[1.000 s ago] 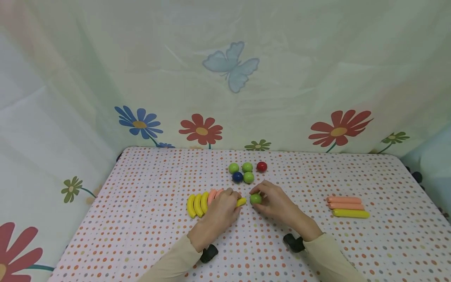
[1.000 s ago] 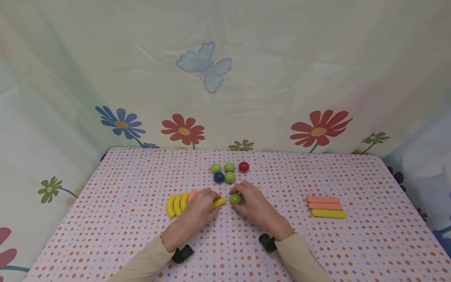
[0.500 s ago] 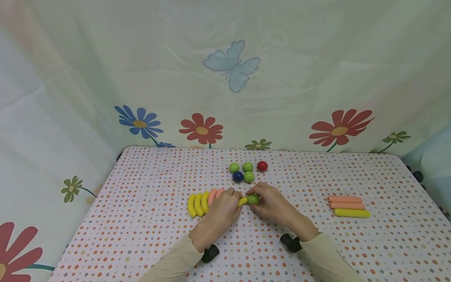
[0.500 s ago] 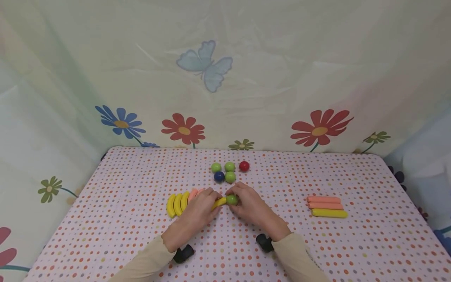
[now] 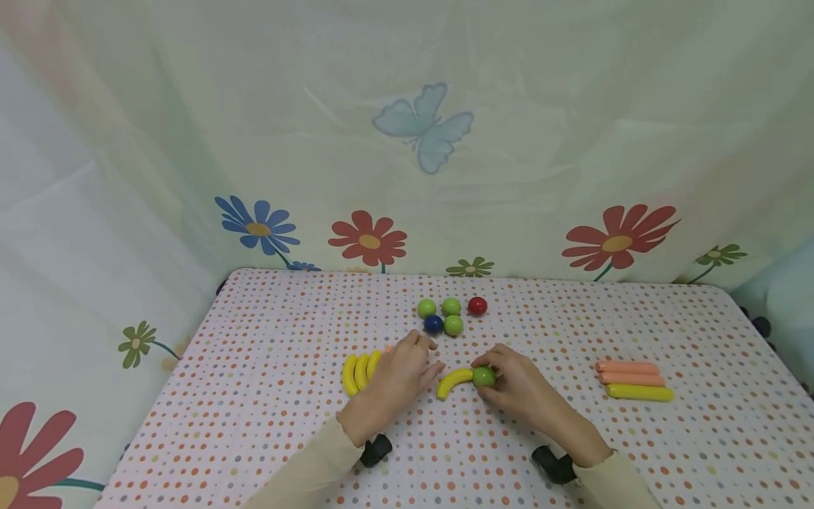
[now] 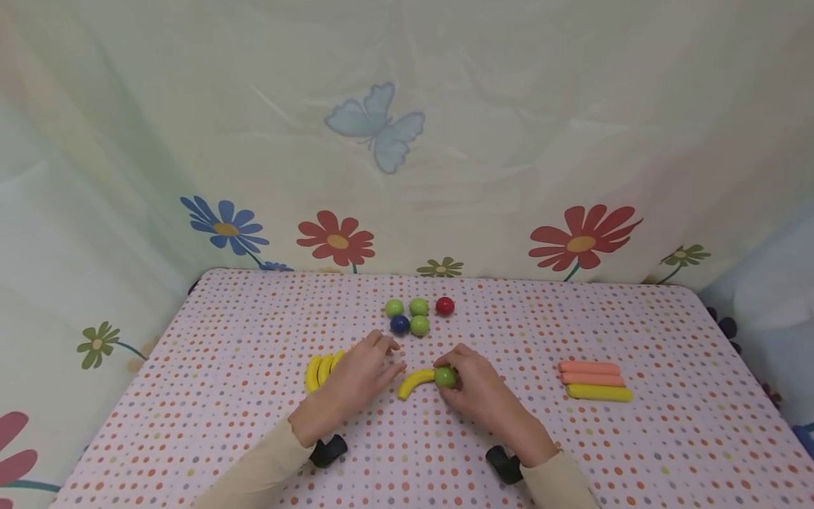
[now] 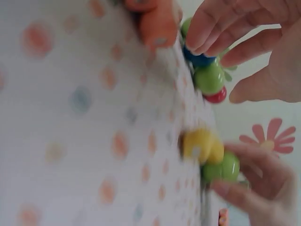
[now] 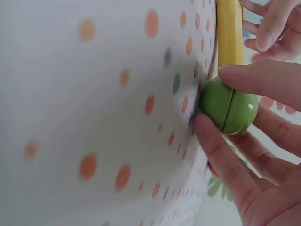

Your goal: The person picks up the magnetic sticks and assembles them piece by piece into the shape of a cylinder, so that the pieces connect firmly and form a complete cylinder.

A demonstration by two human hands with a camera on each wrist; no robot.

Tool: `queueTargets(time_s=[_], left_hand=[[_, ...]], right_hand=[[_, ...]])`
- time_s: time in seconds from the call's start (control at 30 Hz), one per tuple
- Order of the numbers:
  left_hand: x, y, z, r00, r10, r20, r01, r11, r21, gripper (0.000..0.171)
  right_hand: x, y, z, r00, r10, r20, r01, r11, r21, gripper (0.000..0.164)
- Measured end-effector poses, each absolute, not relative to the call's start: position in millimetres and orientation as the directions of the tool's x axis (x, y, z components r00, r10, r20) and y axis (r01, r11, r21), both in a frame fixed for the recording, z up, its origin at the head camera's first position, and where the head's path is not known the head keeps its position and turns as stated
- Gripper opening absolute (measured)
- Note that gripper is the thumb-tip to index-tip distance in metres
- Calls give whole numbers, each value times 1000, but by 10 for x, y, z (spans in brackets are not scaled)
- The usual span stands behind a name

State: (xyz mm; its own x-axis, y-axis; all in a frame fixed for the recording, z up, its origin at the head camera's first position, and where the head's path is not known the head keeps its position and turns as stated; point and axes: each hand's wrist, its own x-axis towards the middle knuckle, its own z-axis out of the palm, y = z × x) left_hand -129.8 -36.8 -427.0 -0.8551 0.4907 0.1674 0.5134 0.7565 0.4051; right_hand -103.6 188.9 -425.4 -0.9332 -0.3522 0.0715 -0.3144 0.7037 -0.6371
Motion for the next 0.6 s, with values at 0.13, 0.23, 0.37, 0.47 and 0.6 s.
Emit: queueTargets(time_s=[0.13, 0.23, 0.37, 0.47, 0.6], left_hand=[[-1463, -364, -4219, -871, 464, 160, 487, 783, 387, 42], [-1575, -359, -4219, -880, 458, 124, 469, 803, 368, 48], [-1647, -355, -4238, -883, 462, 83, 461, 817, 346, 47], [-1651, -351, -4246, -882, 466, 78, 463, 819, 340, 44], [-1619, -332, -4238, -872, 483, 83, 481, 810, 337, 38]], right_hand=[[-967, 1986, -4252, -949, -313, 46, -273, 739, -616, 30], [-925, 2021, -4246, -955, -297, 18, -247, 757, -605, 31], [-882, 2049, -4241, -959, -284, -7, -222, 764, -606, 32], [-858, 2072, -4241, -961, -276, -2, -220, 770, -599, 33], [-839, 2114, -4237, -967, -254, 16, -213, 775, -595, 32]])
